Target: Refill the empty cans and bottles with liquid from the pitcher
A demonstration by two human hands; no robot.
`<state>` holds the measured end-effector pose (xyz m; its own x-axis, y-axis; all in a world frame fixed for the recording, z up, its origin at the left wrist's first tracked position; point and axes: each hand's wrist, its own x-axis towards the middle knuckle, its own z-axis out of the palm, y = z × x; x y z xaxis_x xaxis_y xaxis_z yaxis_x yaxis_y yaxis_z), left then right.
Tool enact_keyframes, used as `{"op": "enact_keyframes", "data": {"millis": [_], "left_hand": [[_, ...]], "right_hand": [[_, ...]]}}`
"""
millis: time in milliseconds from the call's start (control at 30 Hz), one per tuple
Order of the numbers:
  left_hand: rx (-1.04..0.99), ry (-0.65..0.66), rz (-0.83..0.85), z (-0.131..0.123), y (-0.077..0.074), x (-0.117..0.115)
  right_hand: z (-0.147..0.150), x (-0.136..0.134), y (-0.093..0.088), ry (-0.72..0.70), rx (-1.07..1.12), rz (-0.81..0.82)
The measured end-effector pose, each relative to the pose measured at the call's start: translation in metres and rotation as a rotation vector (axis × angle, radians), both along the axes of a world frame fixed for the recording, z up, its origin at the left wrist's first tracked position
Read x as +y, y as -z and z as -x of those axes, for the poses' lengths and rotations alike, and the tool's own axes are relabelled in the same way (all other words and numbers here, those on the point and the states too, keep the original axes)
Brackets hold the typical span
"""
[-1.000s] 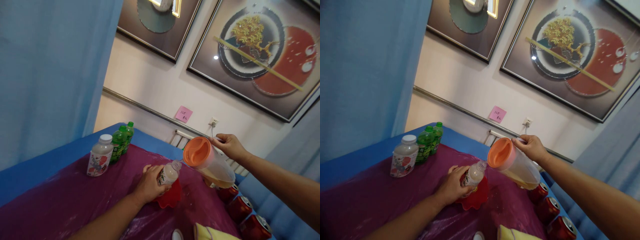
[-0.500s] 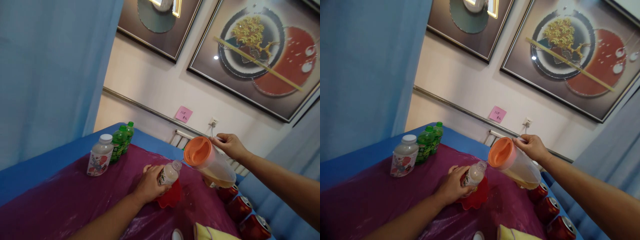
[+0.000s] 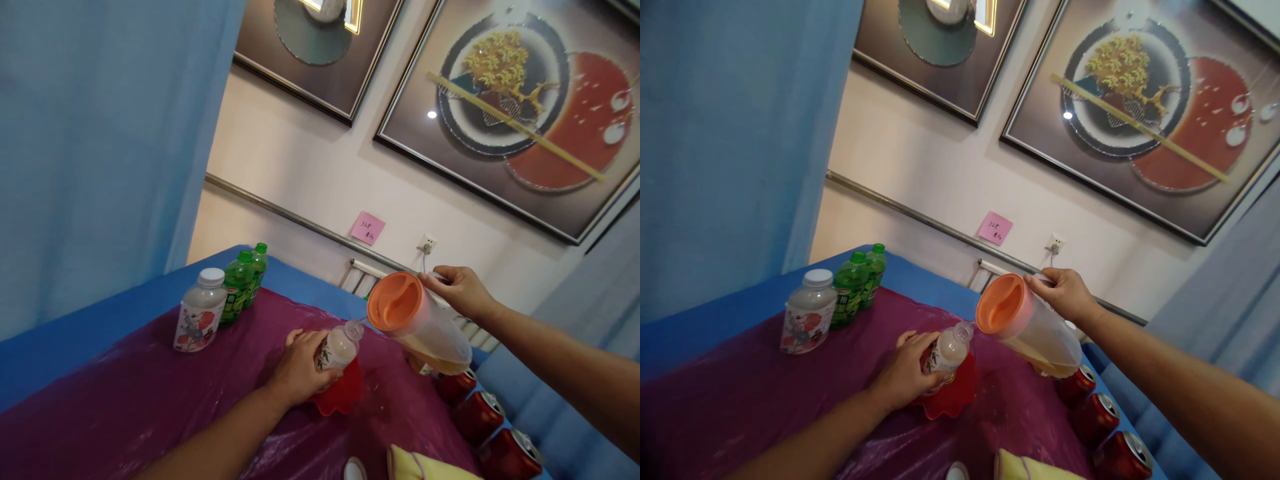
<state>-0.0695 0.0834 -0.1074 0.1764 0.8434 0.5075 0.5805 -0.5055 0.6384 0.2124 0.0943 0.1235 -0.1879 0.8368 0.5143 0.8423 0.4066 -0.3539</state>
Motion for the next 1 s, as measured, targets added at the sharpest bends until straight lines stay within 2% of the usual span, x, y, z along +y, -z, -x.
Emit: {"op": "enact_keyframes", "data": {"millis": [1000], "left_hand": [[-0.002, 0.0, -0.013, 0.0002, -0.0005, -0.0009]], "right_hand": [[0.0027, -0.0037, -0.0012, -0.009, 0.002, -0.02]]}}
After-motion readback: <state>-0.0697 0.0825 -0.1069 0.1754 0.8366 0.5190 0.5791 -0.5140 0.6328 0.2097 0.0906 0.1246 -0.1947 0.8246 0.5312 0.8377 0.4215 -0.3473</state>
